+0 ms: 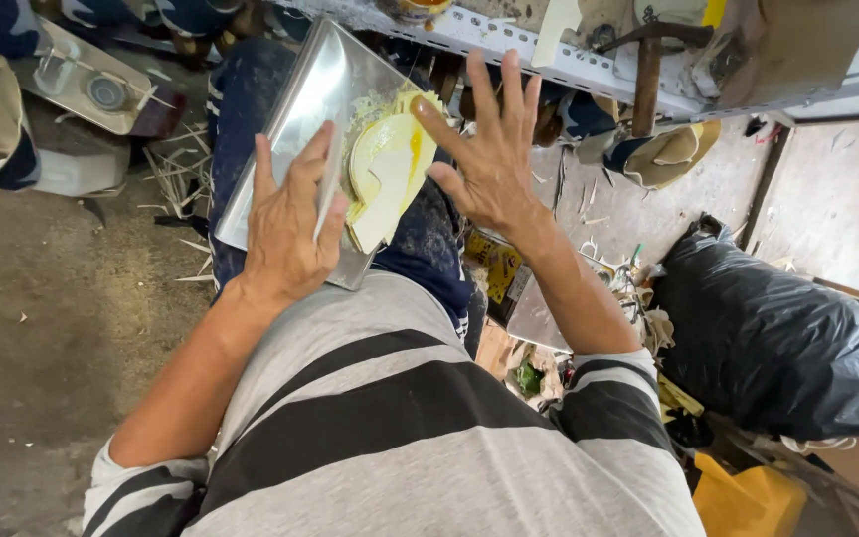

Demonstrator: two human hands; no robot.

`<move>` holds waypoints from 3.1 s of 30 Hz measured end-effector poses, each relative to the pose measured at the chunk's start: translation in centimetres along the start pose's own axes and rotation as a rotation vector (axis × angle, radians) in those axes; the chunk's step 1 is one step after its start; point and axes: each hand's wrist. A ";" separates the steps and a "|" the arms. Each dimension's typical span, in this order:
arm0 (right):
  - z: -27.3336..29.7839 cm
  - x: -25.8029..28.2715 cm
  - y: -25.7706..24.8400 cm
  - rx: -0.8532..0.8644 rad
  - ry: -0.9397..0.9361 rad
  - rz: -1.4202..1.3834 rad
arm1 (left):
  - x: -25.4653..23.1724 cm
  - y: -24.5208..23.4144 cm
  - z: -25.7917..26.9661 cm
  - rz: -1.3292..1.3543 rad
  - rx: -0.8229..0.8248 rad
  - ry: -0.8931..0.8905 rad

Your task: The person sits and applies a yellow substance from a small container onto thin, semi-circular yellow sheets using their right index finger. They hold a stack of these sheets on a metal tray with their left hand, repeatedly dipping their finger into the container and spreading the substance onto the sheets.

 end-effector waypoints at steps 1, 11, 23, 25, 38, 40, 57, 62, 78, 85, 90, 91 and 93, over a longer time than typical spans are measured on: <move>-0.1 0.2 0.1 0.065 -0.041 0.015 | 0.0 -0.2 0.3 -0.059 0.055 0.012; 1.0 2.7 -0.6 0.199 -0.108 0.156 | -0.4 -2.4 3.6 -0.208 -0.004 0.085; 1.8 2.4 -0.3 0.134 -0.379 0.145 | -0.1 -2.1 1.5 0.086 -0.257 0.007; 2.7 3.0 0.2 0.116 -0.347 0.105 | 0.7 -0.6 0.7 0.455 -0.350 -0.106; 5.6 8.7 -1.1 0.017 -0.342 0.309 | 1.2 0.1 -1.3 0.492 -0.377 -0.025; 5.8 9.1 -1.1 0.022 -0.383 0.261 | 1.0 -0.2 -1.5 0.462 -0.375 -0.010; -0.6 4.4 -1.0 0.045 -0.096 -0.138 | 1.4 -0.1 -1.4 0.504 -0.371 -0.026; -3.3 0.9 -0.2 0.086 0.058 -0.055 | 1.6 0.1 -1.2 0.487 -0.381 -0.025; -6.1 4.7 -6.9 0.283 -0.580 -0.029 | 1.5 0.0 -1.3 0.521 -0.369 -0.037; -6.5 4.1 -7.6 0.173 -0.804 0.089 | 1.5 -0.1 -1.2 0.512 -0.386 -0.066; -5.6 1.8 -5.4 -0.318 -0.635 0.182 | 1.8 0.1 -1.2 0.537 -0.382 -0.061; -5.8 1.4 -5.1 -0.474 -0.495 0.193 | 1.8 0.1 -1.2 0.541 -0.380 -0.061; -4.7 0.8 -6.5 -0.509 -0.294 0.115 | 1.9 0.2 -1.1 0.548 -0.384 -0.055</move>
Point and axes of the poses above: each hand's wrist, its own z-axis away from the middle knuckle, its own y-axis out of the palm, x = y × z, and after that the axes turned 9 degrees about -x, right-handed
